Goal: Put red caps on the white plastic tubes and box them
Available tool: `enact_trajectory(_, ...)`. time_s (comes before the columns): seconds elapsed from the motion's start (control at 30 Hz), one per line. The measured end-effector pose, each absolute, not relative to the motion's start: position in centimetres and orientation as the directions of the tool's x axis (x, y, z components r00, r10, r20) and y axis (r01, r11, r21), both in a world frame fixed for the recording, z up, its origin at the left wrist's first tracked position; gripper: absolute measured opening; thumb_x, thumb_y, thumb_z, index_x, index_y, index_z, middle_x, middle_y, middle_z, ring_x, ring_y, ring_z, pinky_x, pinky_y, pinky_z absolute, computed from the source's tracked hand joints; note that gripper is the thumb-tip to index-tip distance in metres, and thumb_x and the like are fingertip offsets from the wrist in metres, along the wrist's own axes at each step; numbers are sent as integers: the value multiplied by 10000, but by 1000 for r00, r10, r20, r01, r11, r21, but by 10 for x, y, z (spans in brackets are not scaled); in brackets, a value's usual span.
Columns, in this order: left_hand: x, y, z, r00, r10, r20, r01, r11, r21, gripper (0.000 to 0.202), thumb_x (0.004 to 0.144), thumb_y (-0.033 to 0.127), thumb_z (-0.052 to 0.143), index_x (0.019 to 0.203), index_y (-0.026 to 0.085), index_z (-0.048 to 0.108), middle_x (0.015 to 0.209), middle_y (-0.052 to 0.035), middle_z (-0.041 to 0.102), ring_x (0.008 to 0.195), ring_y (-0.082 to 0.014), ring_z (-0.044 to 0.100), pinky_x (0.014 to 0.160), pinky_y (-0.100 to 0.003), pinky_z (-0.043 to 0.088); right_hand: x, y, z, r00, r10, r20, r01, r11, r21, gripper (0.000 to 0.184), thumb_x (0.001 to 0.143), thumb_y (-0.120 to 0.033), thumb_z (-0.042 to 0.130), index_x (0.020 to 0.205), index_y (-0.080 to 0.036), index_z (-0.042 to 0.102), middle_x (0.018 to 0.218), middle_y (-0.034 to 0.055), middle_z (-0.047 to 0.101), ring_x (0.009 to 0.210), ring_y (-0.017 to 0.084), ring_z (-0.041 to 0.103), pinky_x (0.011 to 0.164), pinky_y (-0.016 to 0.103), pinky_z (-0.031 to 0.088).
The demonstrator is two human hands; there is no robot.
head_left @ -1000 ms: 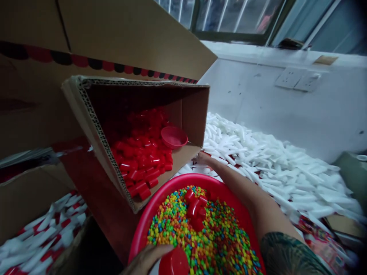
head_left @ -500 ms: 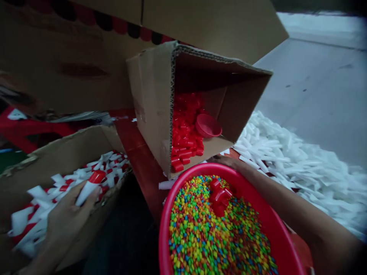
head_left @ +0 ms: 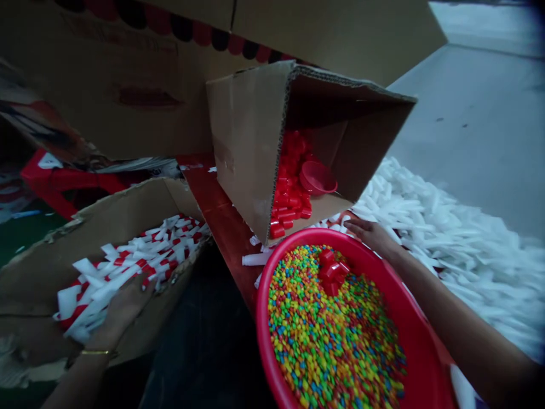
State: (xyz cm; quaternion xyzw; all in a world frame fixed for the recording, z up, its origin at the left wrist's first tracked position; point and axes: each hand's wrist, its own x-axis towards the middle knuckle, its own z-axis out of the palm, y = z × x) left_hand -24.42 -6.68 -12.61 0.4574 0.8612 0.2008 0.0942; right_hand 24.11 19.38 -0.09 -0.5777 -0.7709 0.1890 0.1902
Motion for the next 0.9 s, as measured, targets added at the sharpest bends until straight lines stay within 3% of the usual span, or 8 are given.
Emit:
enact_trajectory(0.13,-191,-33,-98,-358,912,201,898,277,342,355,894,415,340,1056,175,545,989,-69,626,966,-236,584,827,-329,462,255,122,17,-183,975,125,847,221,-484,354,818,-433,466,857,-148,674,763,82,691,632,213,610,581,317,463)
enact_trajectory(0.23,-138,-4,-77,-12,957,291,935,-93,344,343,892,405,382,1083,182,559,979,-75,622,947,-212,574,856,-317,446,239,68,22,-293,919,263,883,365,-295,322,862,-406,435,813,-173,651,799,83,676,747,219,610,675,322,442)
enact_trajectory(0.3,-106,13,-66,131,969,210,937,-190,292,333,869,375,428,1076,169,589,948,-102,621,934,-237,570,829,-337,453,223,43,18,-362,914,182,899,394,-191,327,876,-410,422,791,-183,640,763,77,664,715,213,607,624,309,416)
enact_trajectory(0.43,-66,37,-51,171,985,6,955,-168,244,293,838,212,425,1047,137,616,970,-144,630,927,-256,587,773,-342,464,196,27,1,-312,948,-63,950,313,-9,307,846,-414,462,864,-149,617,736,102,645,590,211,584,483,276,293)
enact_trajectory(0.53,-57,44,-45,167,985,-35,955,-153,253,262,831,165,402,933,131,640,933,-137,660,855,-229,626,714,-299,469,192,31,-8,-352,927,-126,934,357,16,258,828,-323,476,921,-119,604,787,125,649,607,206,583,490,279,270)
enact_trajectory(0.77,-85,24,-28,12,990,-139,967,24,255,284,817,330,413,900,160,624,844,-114,698,780,-266,658,614,-306,469,218,21,8,-346,927,-143,918,366,152,236,825,-272,490,960,-124,616,889,143,645,694,225,596,481,274,256)
enact_trajectory(0.83,-94,16,-16,-108,986,-127,917,148,370,339,774,408,459,950,170,626,841,-98,702,795,-281,656,645,-332,482,219,16,10,-338,920,-200,910,373,178,205,822,-191,480,931,-104,631,875,160,643,695,234,601,475,281,247)
enact_trajectory(0.9,-95,8,-2,-175,983,-47,786,169,595,355,734,428,514,972,193,632,926,-75,701,891,-271,642,767,-349,482,216,14,9,-356,901,-248,900,402,169,203,807,-128,471,917,-102,640,877,160,645,695,226,602,478,286,248)
